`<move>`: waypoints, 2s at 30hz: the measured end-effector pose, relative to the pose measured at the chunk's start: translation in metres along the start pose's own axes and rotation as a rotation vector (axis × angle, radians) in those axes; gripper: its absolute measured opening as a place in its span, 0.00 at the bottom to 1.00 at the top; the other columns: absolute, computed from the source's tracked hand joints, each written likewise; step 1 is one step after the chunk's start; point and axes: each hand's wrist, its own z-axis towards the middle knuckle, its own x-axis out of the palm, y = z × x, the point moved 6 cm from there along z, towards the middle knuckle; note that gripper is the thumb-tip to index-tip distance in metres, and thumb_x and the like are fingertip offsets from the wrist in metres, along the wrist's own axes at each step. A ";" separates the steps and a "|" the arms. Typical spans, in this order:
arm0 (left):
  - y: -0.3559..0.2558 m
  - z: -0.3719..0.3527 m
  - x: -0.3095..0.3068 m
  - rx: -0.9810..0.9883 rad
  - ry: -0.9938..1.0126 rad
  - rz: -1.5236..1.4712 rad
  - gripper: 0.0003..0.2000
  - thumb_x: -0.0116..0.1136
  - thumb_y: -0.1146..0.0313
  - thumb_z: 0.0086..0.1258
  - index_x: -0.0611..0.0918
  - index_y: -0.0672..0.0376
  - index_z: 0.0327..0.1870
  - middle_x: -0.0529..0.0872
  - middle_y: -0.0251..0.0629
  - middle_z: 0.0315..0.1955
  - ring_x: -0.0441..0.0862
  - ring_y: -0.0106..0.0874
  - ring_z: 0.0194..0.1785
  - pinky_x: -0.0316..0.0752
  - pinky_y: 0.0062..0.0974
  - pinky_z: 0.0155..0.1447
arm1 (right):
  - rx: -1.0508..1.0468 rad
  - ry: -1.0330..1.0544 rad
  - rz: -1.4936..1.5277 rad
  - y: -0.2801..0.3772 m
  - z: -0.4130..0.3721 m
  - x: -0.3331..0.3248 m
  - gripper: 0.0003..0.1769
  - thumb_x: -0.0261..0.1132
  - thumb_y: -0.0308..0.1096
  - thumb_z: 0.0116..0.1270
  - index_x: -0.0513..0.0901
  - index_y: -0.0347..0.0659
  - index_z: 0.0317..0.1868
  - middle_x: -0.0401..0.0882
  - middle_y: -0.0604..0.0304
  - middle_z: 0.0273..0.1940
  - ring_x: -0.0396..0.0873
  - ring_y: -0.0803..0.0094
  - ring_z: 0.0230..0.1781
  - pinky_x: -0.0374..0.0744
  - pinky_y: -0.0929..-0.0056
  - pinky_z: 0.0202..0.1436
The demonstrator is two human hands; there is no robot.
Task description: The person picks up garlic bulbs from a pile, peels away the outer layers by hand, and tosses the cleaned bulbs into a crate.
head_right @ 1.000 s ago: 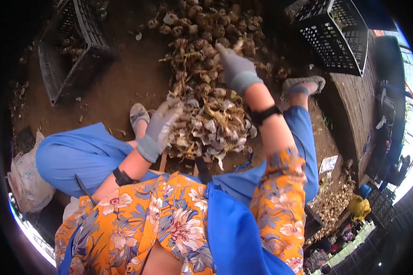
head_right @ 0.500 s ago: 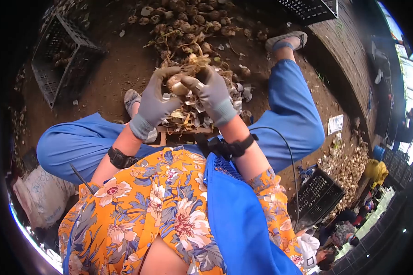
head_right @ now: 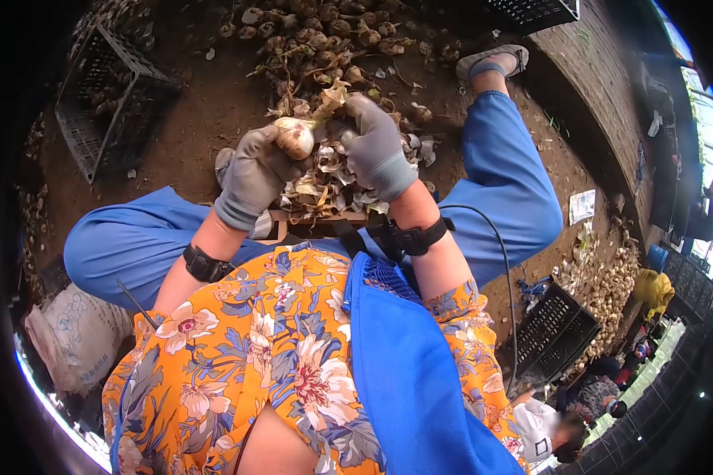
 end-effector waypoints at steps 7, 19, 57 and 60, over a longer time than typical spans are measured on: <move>0.010 0.003 -0.002 -0.210 0.135 -0.277 0.25 0.47 0.48 0.72 0.75 0.61 0.57 0.81 0.42 0.47 0.79 0.29 0.44 0.76 0.21 0.39 | 0.278 0.053 0.478 -0.004 -0.011 0.012 0.13 0.61 0.27 0.68 0.77 0.33 0.51 0.80 0.62 0.43 0.76 0.79 0.45 0.76 0.79 0.49; 0.011 0.006 -0.018 -0.138 -0.197 0.186 0.17 0.58 0.64 0.68 0.76 0.63 0.53 0.83 0.36 0.39 0.83 0.28 0.42 0.78 0.24 0.43 | 0.141 -0.336 0.362 -0.036 0.003 0.001 0.18 0.67 0.17 0.58 0.77 0.32 0.50 0.82 0.60 0.41 0.78 0.77 0.39 0.78 0.80 0.46; -0.047 -0.011 0.024 0.823 -0.169 1.545 0.36 0.77 0.69 0.44 0.71 0.63 0.56 0.72 0.49 0.52 0.71 0.45 0.57 0.68 0.37 0.63 | 0.361 0.033 0.641 -0.010 -0.009 0.033 0.07 0.62 0.32 0.69 0.81 0.36 0.40 0.81 0.63 0.31 0.76 0.81 0.27 0.73 0.81 0.30; -0.046 -0.013 0.030 0.831 -0.159 1.568 0.35 0.77 0.69 0.46 0.71 0.63 0.58 0.73 0.47 0.53 0.72 0.43 0.56 0.70 0.36 0.61 | 0.318 0.070 0.538 -0.014 -0.009 0.030 0.09 0.64 0.28 0.67 0.82 0.34 0.46 0.83 0.63 0.43 0.80 0.79 0.39 0.79 0.78 0.44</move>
